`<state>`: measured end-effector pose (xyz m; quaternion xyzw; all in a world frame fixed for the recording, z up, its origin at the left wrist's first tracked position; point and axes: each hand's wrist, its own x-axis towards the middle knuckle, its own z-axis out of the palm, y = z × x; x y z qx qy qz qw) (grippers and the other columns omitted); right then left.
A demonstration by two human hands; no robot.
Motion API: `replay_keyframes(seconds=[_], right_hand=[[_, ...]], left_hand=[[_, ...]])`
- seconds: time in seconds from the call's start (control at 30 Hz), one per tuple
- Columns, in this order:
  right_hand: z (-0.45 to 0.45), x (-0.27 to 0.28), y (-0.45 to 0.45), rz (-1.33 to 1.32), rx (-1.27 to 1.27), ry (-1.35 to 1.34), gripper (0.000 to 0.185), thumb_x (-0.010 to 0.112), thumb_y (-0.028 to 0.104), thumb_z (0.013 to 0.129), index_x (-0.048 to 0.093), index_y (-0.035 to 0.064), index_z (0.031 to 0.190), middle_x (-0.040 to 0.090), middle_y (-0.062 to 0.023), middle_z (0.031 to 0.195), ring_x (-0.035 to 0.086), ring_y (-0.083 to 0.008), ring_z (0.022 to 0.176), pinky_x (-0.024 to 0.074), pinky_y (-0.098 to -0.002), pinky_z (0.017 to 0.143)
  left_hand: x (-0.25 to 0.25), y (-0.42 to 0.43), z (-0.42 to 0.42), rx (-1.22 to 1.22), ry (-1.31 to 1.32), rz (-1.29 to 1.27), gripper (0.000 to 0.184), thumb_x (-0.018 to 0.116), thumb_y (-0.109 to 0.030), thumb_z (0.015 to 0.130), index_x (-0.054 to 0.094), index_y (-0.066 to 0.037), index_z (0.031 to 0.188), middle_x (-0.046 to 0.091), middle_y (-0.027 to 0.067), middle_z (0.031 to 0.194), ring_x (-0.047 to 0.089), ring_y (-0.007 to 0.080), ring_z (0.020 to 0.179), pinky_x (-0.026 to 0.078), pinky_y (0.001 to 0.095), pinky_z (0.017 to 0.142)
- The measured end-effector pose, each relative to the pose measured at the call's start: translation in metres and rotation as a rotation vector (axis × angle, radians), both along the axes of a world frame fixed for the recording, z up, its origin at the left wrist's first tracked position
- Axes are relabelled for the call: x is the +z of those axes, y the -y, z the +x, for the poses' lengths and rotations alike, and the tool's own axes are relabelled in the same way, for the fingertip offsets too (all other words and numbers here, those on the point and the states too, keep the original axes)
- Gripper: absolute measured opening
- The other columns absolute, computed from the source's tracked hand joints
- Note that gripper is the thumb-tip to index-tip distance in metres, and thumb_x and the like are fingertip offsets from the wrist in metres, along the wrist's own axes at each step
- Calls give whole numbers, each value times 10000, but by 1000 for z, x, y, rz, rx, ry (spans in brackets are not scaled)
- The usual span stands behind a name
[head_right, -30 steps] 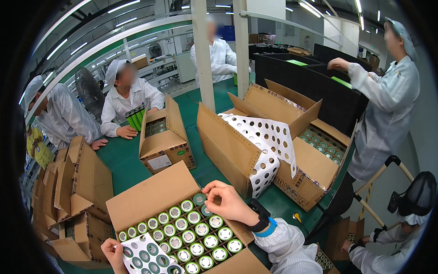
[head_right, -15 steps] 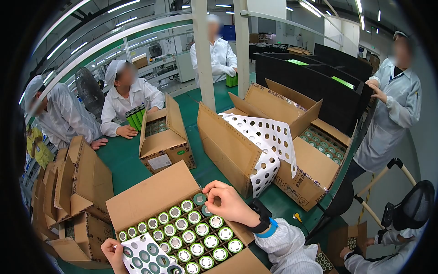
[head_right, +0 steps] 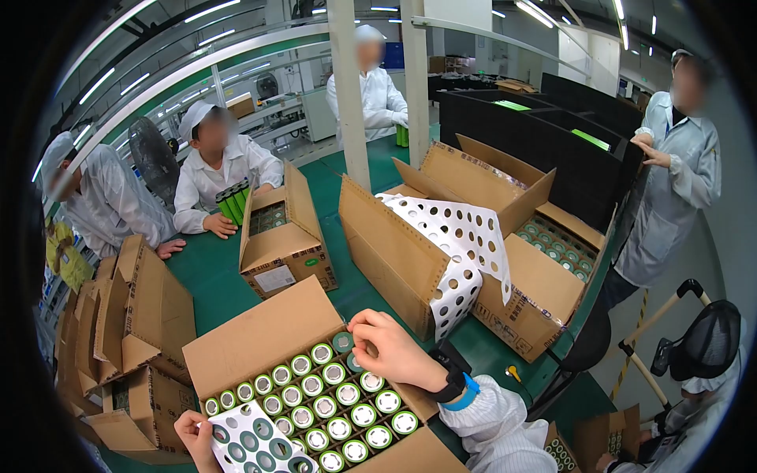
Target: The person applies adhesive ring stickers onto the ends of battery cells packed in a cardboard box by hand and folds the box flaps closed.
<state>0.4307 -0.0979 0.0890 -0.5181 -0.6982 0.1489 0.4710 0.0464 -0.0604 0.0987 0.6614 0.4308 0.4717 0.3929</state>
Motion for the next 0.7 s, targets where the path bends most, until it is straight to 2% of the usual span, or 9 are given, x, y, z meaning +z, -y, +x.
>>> replay_keyframes(seconds=[0.17,0.2,0.27,0.47,0.7], right_hand=[[-4,7,6,58,-172,306,87,584,116,715,506,77,711,499,-94,1033,492,-274,944,391,-388,775],[-3,7,6,90,-170,309,86,587,122,711,512,83,730,492,-92,1037,490,-276,934,386,-390,759],[-1,3,6,128,-187,300,99,593,128,701,520,89,755,473,-91,1045,482,-279,928,379,-394,740],[-4,-10,7,153,-234,193,79,569,99,683,509,76,729,419,-101,1002,456,-266,907,348,-376,720],[-7,-16,5,187,-256,115,53,558,86,665,507,79,680,389,-83,925,426,-240,824,302,-356,689]], left_hand=[[7,4,8,43,-21,64,112,540,57,763,513,-28,696,470,-33,650,395,47,589,322,183,531],[5,5,6,55,-19,19,103,538,51,762,506,-22,697,472,-31,649,391,54,591,328,191,534],[-6,-2,-3,26,-24,115,94,553,33,764,515,-14,692,484,-20,642,409,67,588,340,200,537],[-35,-40,100,-359,23,62,87,565,29,748,520,-12,686,490,-16,639,418,67,582,342,201,530],[-42,-43,155,-583,11,45,80,582,25,726,528,-9,677,498,-12,634,431,66,575,345,202,521]])
